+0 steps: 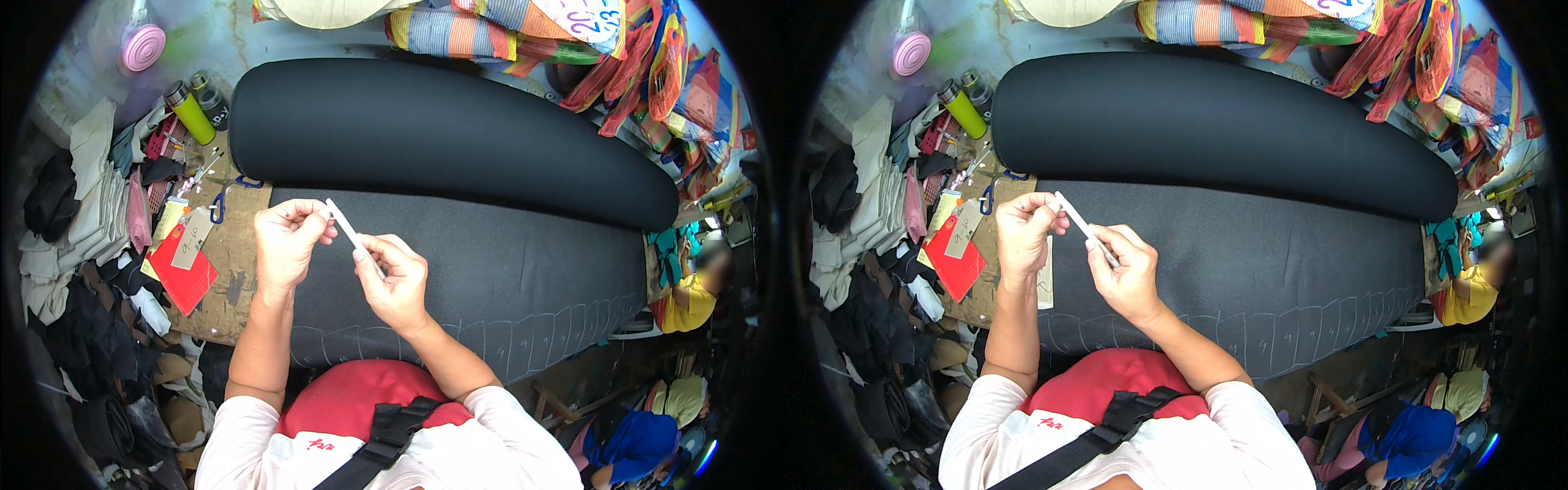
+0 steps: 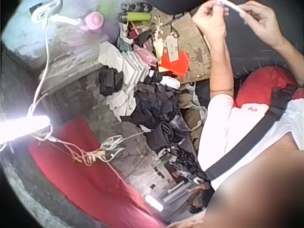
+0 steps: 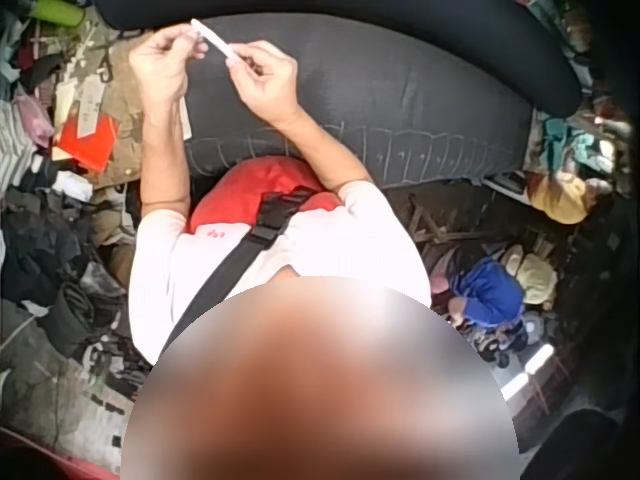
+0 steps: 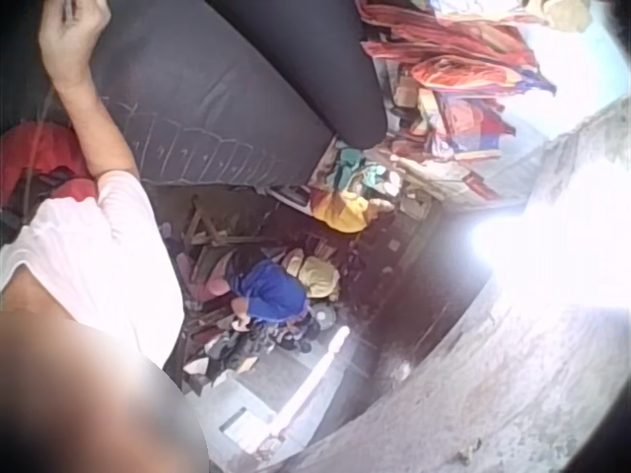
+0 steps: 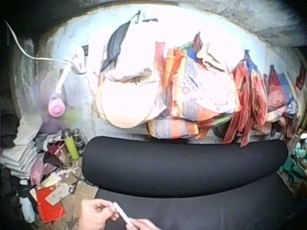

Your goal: The person uses a white chalk marker to trace a pattern from a small paper template onto a large roll of black fabric. They repeatedly reposition the template, draw lines, and occasionally trim the template with scissors.

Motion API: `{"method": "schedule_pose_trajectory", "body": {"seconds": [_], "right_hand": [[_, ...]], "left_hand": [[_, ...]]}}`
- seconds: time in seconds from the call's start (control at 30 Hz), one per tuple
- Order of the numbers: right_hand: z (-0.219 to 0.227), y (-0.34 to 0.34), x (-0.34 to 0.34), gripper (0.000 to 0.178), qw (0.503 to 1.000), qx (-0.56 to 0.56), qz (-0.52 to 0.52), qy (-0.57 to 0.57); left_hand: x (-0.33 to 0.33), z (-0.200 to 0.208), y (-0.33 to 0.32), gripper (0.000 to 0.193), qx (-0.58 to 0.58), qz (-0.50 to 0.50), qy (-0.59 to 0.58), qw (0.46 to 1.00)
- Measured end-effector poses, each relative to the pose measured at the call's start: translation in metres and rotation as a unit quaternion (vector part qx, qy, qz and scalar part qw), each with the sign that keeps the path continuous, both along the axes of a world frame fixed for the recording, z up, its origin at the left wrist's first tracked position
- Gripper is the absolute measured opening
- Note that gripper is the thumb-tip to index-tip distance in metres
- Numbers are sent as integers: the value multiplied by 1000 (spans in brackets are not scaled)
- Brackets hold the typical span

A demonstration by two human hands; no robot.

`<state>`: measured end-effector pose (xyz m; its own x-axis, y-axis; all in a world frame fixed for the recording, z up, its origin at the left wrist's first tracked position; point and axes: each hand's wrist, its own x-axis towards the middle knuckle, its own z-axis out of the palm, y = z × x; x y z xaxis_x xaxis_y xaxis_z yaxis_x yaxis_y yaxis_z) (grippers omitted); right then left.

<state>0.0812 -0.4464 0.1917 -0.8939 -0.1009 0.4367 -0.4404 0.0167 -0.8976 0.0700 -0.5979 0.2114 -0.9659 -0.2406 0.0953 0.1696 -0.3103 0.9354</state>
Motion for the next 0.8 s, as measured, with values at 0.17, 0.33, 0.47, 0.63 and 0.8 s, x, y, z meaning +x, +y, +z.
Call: {"method": "schedule_pose_trajectory", "body": {"seconds": [0.17, 0.33, 0.47, 0.63, 0.8], "right_hand": [[-2, 2, 2, 21, 903, -253, 188, -292], [-4, -3, 4, 19, 891, -262, 240, -282], [-3, -7, 4, 17, 936, -172, 178, -250], [-3, -11, 5, 17, 904, -236, 201, -296], [-7, -23, 14, 19, 892, -263, 213, -300]], "left_hand": [[0, -6, -1, 6, 41, -29, 6, 999], [4, -13, -6, 6, 16, -52, 9, 998], [9, -14, -12, 6, -21, -39, 5, 999], [17, -15, -19, 6, -64, -34, -23, 997], [24, -22, -32, 6, -105, -19, -33, 994]]}}
